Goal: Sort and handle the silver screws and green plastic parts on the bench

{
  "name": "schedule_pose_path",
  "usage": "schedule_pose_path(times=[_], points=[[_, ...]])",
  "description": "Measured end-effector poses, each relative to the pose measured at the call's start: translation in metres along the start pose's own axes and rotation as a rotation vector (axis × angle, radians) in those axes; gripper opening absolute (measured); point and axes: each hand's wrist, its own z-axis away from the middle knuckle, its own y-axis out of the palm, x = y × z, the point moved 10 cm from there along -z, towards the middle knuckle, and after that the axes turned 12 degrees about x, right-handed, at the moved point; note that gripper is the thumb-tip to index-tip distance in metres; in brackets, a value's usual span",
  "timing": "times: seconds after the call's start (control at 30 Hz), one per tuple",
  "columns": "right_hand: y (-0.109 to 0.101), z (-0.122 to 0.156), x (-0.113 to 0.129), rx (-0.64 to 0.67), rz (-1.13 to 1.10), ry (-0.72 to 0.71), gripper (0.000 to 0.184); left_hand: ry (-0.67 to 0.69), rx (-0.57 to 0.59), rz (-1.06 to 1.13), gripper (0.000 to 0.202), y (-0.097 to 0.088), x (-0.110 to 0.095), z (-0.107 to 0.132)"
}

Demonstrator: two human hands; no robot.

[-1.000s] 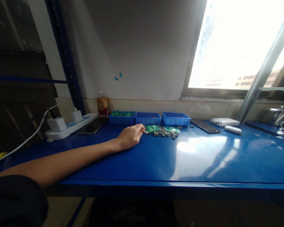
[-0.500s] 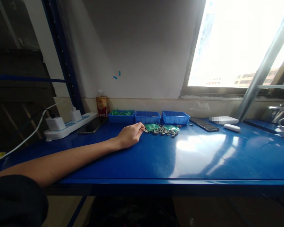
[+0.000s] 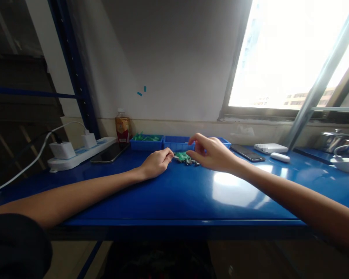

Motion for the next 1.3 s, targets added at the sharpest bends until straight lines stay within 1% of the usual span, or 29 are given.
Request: schedule_pose_path(times=[0.03, 0.1, 0.13, 0.2, 0.23, 0.3, 0.43, 0.53, 0.63, 0.73, 0.83, 0.93, 1.07, 1.17, 1.23, 1.3], points=[[0.015, -0.01, -0.004, 0.061, -0.023, 0.033, 0.028, 0.001, -0.008, 0.016, 0.028, 0.0, 0.002, -0.001], [0.051, -0.027, -0.012, 0.19, -0.06, 0.108, 0.033, 0.004, -0.025, 0.048, 0.03, 0.0, 0.006, -0.003], [0.066, -0.034, -0.013, 0.21, -0.044, 0.126, 0.036, 0.005, -0.031, 0.06, 0.031, -0.001, 0.007, -0.004], [0.092, -0.042, -0.008, 0.241, 0.015, 0.106, 0.029, 0.006, -0.034, 0.072, 0.035, -0.001, 0.008, -0.004], [0.101, -0.042, -0.005, 0.249, 0.046, 0.093, 0.024, 0.005, -0.031, 0.073, 0.037, 0.0, 0.008, -0.005], [0.11, -0.038, -0.002, 0.232, 0.061, 0.074, 0.019, 0.004, -0.025, 0.067, 0.04, 0.0, 0.006, -0.004], [0.103, -0.026, -0.004, 0.158, 0.06, 0.062, 0.023, 0.005, 0.001, 0.047, 0.039, 0.001, 0.002, -0.002], [0.099, -0.023, -0.006, 0.146, 0.092, 0.053, 0.03, -0.002, 0.008, 0.023, 0.033, 0.001, 0.0, 0.0], [0.098, -0.025, -0.012, 0.151, 0.112, 0.117, 0.034, 0.027, -0.01, -0.036, 0.025, 0.0, -0.005, 0.002], [0.098, -0.027, -0.014, 0.161, 0.141, 0.139, 0.034, 0.052, -0.008, -0.102, 0.029, 0.003, -0.008, 0.004], [0.097, -0.03, -0.015, 0.17, 0.176, 0.135, 0.036, 0.014, -0.027, -0.122, 0.033, 0.002, -0.004, 0.003], [0.098, -0.033, -0.019, 0.198, 0.187, 0.159, 0.039, -0.008, -0.03, -0.161, 0.03, 0.0, -0.003, 0.002], [0.108, -0.042, -0.012, 0.253, 0.18, 0.113, 0.04, 0.017, -0.018, -0.37, 0.027, -0.003, -0.006, -0.001], [0.11, -0.048, -0.005, 0.221, 0.155, 0.092, 0.038, 0.005, -0.02, -0.474, 0.026, -0.006, 0.002, -0.004], [0.107, -0.048, -0.004, 0.174, 0.126, 0.102, 0.033, -0.019, -0.011, -0.452, 0.026, -0.007, 0.011, -0.006], [0.104, -0.046, -0.003, 0.136, 0.093, 0.094, 0.029, -0.004, 0.012, -0.407, 0.026, -0.003, 0.016, -0.008]])
